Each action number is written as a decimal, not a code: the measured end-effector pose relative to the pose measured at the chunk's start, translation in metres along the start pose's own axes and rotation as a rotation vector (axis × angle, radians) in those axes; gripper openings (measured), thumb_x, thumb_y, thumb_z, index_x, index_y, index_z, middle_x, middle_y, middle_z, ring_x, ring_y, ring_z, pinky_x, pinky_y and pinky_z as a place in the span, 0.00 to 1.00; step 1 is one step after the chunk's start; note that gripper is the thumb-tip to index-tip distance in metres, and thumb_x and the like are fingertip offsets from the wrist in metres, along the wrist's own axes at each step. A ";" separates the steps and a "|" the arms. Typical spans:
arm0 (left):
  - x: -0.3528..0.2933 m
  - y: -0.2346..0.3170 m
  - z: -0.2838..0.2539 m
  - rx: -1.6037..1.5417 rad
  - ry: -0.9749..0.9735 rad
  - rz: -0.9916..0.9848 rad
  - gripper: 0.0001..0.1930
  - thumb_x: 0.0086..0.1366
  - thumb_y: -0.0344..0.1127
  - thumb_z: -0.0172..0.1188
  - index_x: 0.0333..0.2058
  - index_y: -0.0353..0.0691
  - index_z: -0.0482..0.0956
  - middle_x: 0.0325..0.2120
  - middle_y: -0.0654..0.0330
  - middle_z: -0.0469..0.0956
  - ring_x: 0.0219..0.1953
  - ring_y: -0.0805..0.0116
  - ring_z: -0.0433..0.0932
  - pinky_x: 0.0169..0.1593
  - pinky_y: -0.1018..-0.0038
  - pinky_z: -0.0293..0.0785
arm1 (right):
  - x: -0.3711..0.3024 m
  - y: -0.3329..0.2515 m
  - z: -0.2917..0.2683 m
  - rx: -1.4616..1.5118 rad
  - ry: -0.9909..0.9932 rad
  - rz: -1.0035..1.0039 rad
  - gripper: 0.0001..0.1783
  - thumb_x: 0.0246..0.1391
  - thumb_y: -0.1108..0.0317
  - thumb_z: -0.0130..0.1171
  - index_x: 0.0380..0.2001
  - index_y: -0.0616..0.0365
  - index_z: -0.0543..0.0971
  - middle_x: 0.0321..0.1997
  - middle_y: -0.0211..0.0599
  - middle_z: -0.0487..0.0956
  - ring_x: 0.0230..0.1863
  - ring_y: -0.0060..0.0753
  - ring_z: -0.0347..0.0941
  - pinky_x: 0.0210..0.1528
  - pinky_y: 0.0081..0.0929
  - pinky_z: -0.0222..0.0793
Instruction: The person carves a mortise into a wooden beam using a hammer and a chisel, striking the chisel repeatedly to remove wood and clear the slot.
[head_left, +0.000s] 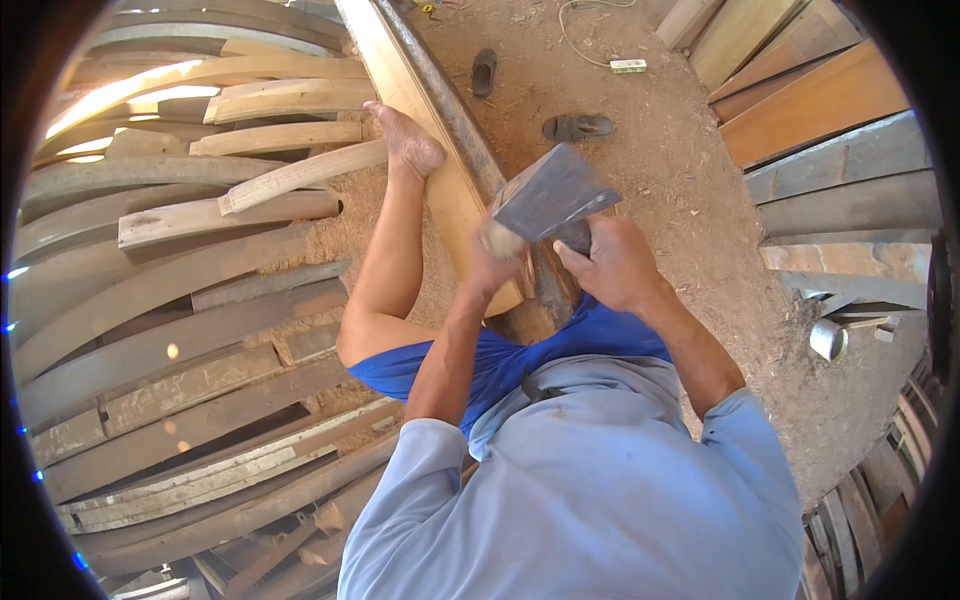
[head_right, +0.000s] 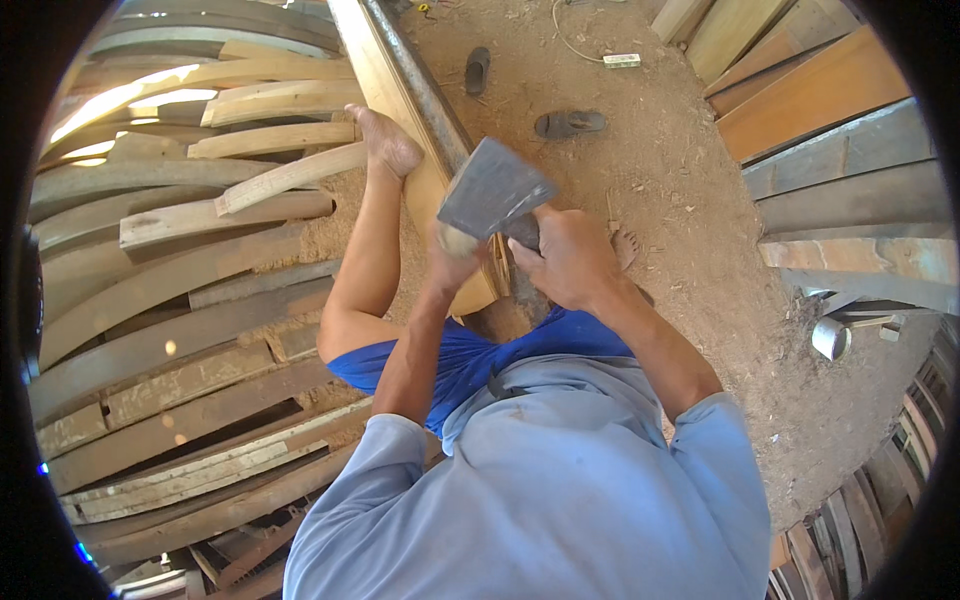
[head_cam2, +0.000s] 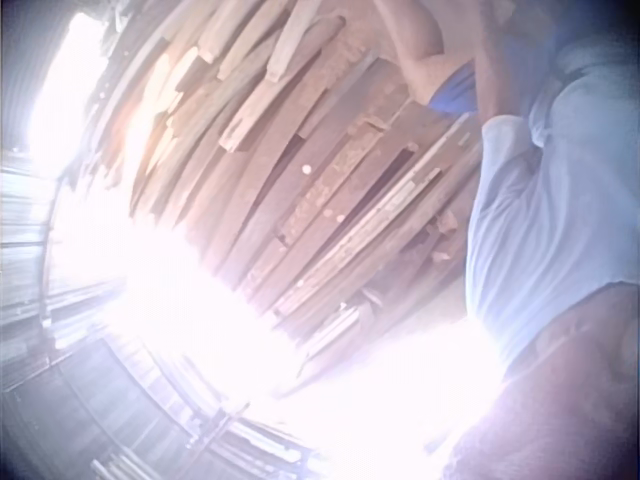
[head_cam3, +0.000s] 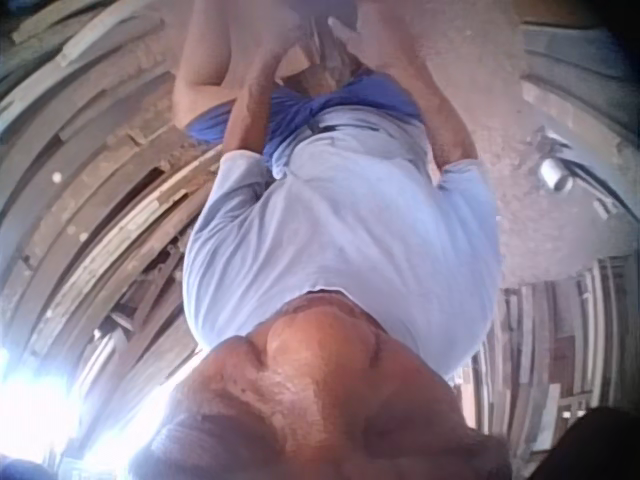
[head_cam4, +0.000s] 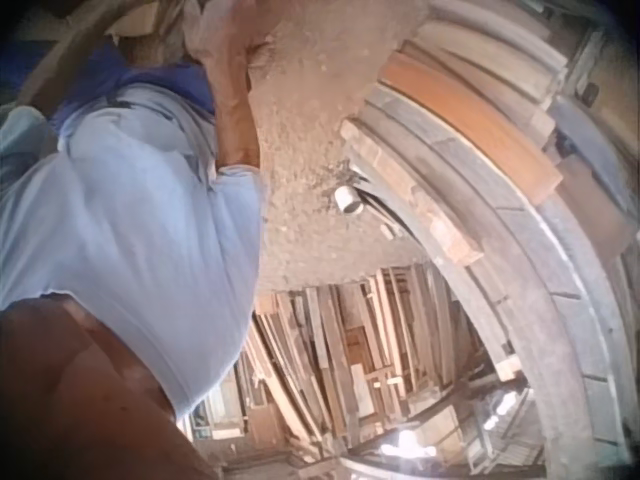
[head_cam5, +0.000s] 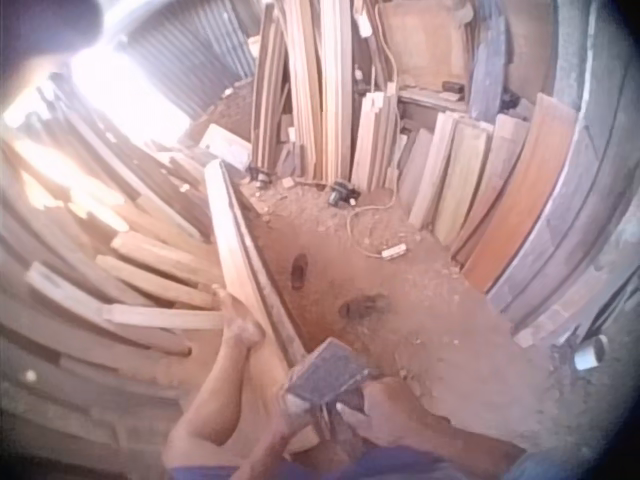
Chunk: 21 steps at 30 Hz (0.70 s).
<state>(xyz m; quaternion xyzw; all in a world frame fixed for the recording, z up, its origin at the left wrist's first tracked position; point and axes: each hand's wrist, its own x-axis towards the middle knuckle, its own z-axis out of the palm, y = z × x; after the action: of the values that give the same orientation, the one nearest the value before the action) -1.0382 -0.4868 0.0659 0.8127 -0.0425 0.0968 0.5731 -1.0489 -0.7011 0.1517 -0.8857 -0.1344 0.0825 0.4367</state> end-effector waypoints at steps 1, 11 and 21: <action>0.005 -0.002 -0.004 -0.048 0.050 -0.118 0.08 0.60 0.27 0.66 0.38 0.36 0.83 0.36 0.61 0.83 0.40 0.76 0.81 0.43 0.77 0.78 | -0.002 -0.006 -0.003 0.096 0.051 -0.002 0.19 0.56 0.59 0.65 0.42 0.66 0.81 0.32 0.58 0.83 0.36 0.63 0.81 0.40 0.47 0.76; 0.031 0.025 -0.017 -0.045 -0.143 -0.266 0.05 0.63 0.28 0.65 0.37 0.39 0.84 0.30 0.66 0.82 0.34 0.79 0.78 0.41 0.78 0.75 | -0.011 -0.036 -0.054 0.444 0.377 -0.025 0.15 0.57 0.65 0.68 0.42 0.65 0.82 0.35 0.39 0.85 0.33 0.30 0.80 0.39 0.30 0.75; 0.023 0.038 -0.010 0.009 -0.251 -0.101 0.06 0.61 0.26 0.64 0.37 0.38 0.84 0.31 0.64 0.82 0.35 0.78 0.79 0.42 0.78 0.75 | -0.017 -0.041 -0.079 0.489 0.616 -0.071 0.10 0.57 0.68 0.71 0.33 0.62 0.80 0.23 0.26 0.78 0.23 0.15 0.72 0.26 0.19 0.66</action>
<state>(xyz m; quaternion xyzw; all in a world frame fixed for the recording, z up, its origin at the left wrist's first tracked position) -1.0240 -0.4890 0.1094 0.8220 -0.0727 -0.0345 0.5638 -1.0511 -0.7418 0.2323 -0.7336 -0.0038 -0.1728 0.6572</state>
